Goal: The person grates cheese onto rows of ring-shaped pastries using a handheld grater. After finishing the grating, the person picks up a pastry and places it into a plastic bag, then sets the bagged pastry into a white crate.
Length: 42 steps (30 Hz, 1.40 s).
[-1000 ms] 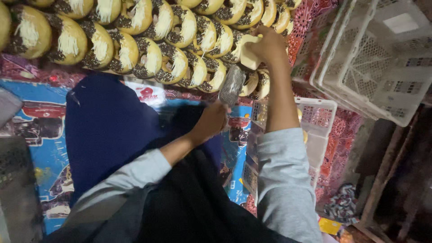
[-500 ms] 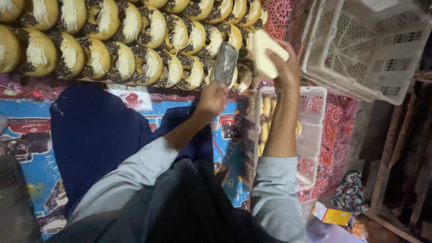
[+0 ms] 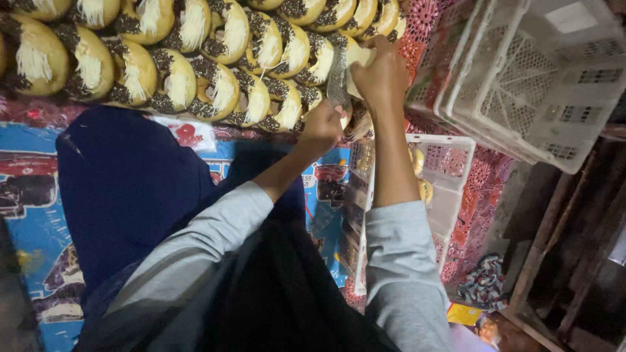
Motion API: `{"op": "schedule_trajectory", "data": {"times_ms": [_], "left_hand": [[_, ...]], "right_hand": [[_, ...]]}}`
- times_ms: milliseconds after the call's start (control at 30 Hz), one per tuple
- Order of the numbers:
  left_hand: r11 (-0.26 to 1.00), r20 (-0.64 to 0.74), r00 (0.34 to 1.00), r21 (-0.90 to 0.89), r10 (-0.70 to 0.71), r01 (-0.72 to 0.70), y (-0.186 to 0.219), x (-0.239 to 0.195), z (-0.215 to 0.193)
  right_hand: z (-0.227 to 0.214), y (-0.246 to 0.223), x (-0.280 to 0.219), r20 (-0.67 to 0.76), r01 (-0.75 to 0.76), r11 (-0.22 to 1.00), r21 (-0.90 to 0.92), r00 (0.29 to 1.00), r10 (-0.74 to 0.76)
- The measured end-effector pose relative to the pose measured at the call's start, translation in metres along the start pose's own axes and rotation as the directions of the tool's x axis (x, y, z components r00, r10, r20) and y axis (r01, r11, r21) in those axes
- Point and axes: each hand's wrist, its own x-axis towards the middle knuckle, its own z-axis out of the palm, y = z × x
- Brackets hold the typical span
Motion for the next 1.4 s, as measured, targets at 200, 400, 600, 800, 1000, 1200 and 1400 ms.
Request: {"op": "schedule_trajectory", "data": {"times_ms": [200,400,600,800,1000,1200,1400], "left_hand": [[0.361,0.218,0.765,0.782,0.606,-0.508,-0.012,-0.042,-0.014],[0.908,0.073,0.912,0.155,-0.403,0.389,-0.002,-0.091,-0.031],[0.879,0.018,0.932,0.327,0.362,-0.347,-0.008,-0.055,-0.006],[0.974,0.093,0.970,-0.017,-0.225,0.228,0.005,0.004,0.038],[0.978,0.169,0.971,-0.096,-0.168,0.186,-0.012,0.024,0.045],[0.938,0.039,0.966,0.235,0.254,-0.256,-0.045,0.020,0.040],[0.783,0.342,0.930,0.537,0.138,-0.314,-0.031,-0.043,0.014]], "right_hand": [[0.017,0.014,0.017,0.044,-0.017,0.999,0.032,0.999,0.016],[-0.017,0.048,0.017,0.149,-0.188,0.931,0.312,0.978,0.148],[-0.049,0.077,-0.007,0.138,-0.189,0.825,0.533,0.981,0.135],[-0.055,0.067,-0.019,0.097,-0.133,0.933,0.335,0.990,0.106],[-0.029,0.053,-0.005,0.031,-0.127,0.980,0.153,0.992,0.124],[0.001,0.066,0.017,-0.001,-0.124,0.991,0.049,0.992,0.124],[0.002,0.105,0.023,0.075,-0.133,0.952,0.274,0.990,0.117]]}}
